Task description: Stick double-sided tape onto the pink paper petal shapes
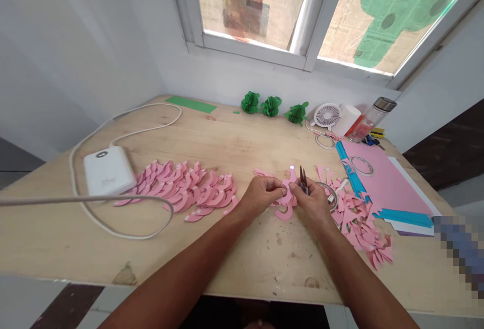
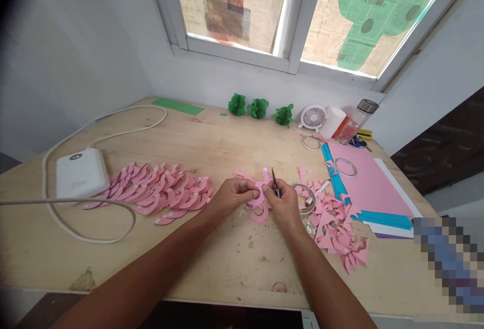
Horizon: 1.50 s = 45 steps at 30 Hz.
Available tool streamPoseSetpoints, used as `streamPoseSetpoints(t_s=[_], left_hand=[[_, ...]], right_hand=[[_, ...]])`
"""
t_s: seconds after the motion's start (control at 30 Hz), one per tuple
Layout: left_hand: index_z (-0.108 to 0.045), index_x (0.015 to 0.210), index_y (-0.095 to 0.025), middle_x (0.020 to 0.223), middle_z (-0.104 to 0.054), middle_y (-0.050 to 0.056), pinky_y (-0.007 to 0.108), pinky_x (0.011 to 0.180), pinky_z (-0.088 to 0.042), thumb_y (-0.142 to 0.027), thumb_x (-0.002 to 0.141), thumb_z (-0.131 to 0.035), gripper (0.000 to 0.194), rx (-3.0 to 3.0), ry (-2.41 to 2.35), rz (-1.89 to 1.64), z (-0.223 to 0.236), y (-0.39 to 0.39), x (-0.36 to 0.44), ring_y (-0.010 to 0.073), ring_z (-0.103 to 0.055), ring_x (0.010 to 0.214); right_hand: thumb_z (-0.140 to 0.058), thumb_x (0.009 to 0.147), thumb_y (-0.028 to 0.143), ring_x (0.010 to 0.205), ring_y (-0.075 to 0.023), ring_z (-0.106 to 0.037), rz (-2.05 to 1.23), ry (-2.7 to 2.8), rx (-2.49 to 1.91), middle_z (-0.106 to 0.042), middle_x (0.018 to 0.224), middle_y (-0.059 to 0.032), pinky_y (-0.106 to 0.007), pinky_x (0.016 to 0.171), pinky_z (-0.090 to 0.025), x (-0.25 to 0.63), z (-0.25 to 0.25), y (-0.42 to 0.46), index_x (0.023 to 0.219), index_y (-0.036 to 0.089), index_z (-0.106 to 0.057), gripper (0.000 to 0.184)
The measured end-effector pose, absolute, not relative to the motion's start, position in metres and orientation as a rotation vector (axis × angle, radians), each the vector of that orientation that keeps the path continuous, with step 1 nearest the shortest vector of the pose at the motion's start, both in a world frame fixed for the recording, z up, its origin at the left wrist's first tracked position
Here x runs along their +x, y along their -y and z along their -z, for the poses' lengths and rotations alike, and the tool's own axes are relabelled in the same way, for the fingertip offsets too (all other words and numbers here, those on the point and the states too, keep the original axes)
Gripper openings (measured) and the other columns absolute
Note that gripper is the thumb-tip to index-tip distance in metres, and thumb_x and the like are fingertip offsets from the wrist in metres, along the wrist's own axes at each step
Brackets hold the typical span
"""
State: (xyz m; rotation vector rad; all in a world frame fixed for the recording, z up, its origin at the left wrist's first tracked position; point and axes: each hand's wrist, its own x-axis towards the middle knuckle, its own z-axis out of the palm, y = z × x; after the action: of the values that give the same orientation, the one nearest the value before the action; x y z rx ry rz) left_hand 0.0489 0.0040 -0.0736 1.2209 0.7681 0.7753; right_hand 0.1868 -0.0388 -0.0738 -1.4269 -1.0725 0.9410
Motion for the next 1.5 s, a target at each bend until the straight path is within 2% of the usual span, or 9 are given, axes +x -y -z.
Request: streamPoseSetpoints(t_s=[0.2, 0.43, 0.8, 1.07, 1.5], left_hand=[[-0.061, 0.062, -0.012, 0.054, -0.057, -0.001, 0.018, 0.047, -0.041, -0.023, 0.064, -0.062, 0.011, 1.211, -0.779, -0.801, 0.072, -0.004, 0.049, 0.0072, -0.05, 0.048], [-0.061, 0.061, -0.012, 0.054, -0.056, -0.001, 0.018, 0.048, -0.041, -0.024, 0.063, -0.063, 0.013, 1.186, -0.789, -0.815, 0.07, -0.004, 0.049, 0.0071, -0.05, 0.048], [-0.059, 0.059, -0.012, 0.052, -0.054, -0.002, 0.018, 0.046, -0.038, -0.025, 0.064, -0.062, 0.014, 1.246, -0.785, -0.822, 0.07, -0.004, 0.049, 0.0065, -0.047, 0.047], [-0.059, 0.059, -0.012, 0.052, -0.054, -0.002, 0.018, 0.047, -0.038, -0.023, 0.066, -0.058, 0.013, 1.332, -0.798, -0.82, 0.073, -0.006, 0.048, 0.0072, -0.047, 0.047], [-0.059, 0.061, -0.012, 0.053, -0.051, -0.003, 0.018, 0.045, -0.033, -0.024, 0.07, -0.055, 0.016, 1.493, -0.812, -0.819, 0.083, -0.008, 0.048, 0.0074, -0.045, 0.048]], right_hand=[[-0.063, 0.066, 0.04, 0.045, -0.0066, -0.031, -0.992, 1.033, -1.413, -0.037, 0.052, 0.0063, -0.02, 0.042, -0.025, 0.186, 0.073, 0.039, 0.069, 0.016, -0.052, 0.026], [-0.064, 0.066, 0.039, 0.041, -0.0047, -0.023, -1.092, 0.984, -1.374, -0.032, 0.048, 0.0085, -0.019, 0.039, -0.016, 0.188, 0.072, 0.039, 0.074, 0.015, -0.056, 0.027], [-0.065, 0.062, 0.041, 0.042, -0.0054, -0.025, -1.058, 1.012, -1.429, -0.033, 0.048, 0.008, -0.02, 0.04, -0.017, 0.189, 0.073, 0.038, 0.065, 0.016, -0.053, 0.028], [-0.064, 0.064, 0.034, 0.044, -0.006, -0.029, -1.02, 1.086, -1.43, -0.036, 0.05, 0.0068, -0.02, 0.043, -0.02, 0.189, 0.071, 0.038, 0.062, 0.016, -0.051, 0.022], [-0.057, 0.068, 0.029, 0.046, -0.007, -0.028, -0.741, 1.301, -1.583, -0.032, 0.049, 0.0068, -0.021, 0.043, -0.02, 0.186, 0.069, 0.04, 0.056, 0.017, -0.045, 0.021]])
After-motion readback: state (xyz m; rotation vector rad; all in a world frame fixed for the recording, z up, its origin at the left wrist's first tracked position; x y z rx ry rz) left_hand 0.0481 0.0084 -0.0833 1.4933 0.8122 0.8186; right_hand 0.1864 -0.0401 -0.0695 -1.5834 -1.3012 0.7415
